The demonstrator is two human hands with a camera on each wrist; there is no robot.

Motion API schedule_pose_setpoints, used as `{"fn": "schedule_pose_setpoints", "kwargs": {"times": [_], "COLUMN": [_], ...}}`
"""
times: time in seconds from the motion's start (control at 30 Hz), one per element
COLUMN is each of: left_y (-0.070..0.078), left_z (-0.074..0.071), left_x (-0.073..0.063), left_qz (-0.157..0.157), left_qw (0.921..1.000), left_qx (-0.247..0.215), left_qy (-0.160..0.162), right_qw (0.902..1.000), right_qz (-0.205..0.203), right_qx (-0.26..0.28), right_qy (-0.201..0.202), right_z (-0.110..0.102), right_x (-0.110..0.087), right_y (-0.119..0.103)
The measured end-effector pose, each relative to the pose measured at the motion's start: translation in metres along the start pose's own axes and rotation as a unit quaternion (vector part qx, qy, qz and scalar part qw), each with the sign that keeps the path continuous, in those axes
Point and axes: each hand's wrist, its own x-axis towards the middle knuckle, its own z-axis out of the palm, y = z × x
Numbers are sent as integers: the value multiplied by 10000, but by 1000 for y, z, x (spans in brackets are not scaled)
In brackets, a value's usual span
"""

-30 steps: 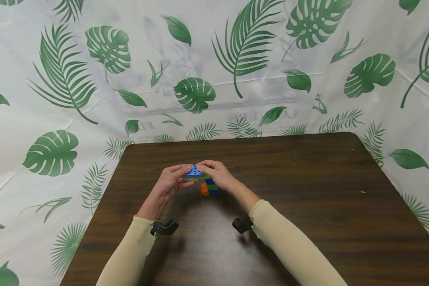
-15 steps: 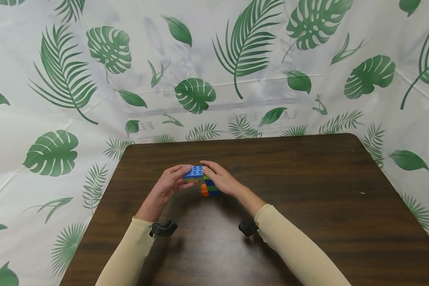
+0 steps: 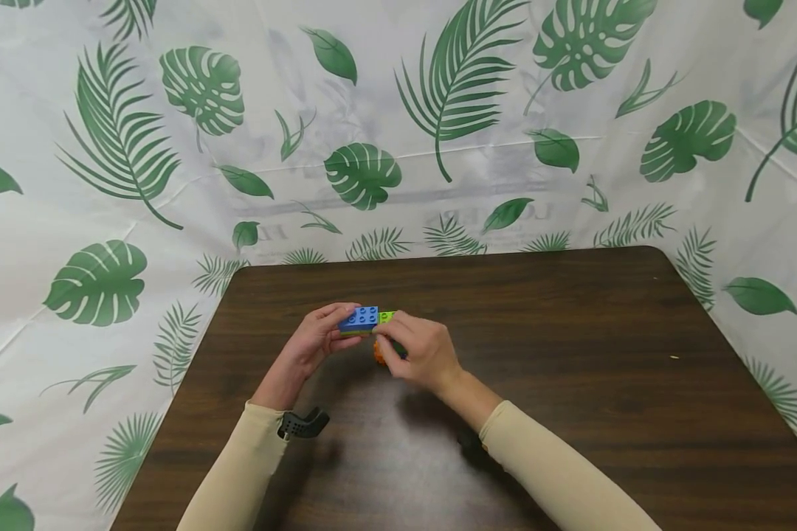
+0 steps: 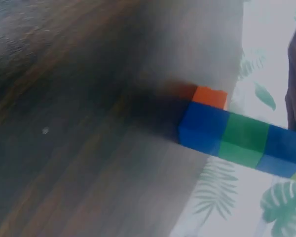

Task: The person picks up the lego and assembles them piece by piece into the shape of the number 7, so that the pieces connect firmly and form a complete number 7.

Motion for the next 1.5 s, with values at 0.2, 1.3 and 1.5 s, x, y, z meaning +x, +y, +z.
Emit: {"fn": "schedule_pose_setpoints", "kwargs": {"times": [0.2, 1.3, 1.5], "left_y": [0, -3, -3], "left_z": [1, -1, -2], "left_x": [1, 2, 2], "left_qz": [72, 63, -13], "left_qw": [9999, 9984, 9980], "left_qx": [-28, -45, -165], "left_qy": [-93, -560, -610], "right_qw": [9614, 8762, 9011], "right_qz": [-748, 463, 740], "right_qx": [-1080, -1962, -1100], "right_qy": [-2416, -4378, -4129], "right_z": [12, 28, 16], "right_x": [-14, -27, -25], "right_y": [-10, -18, -20]}}
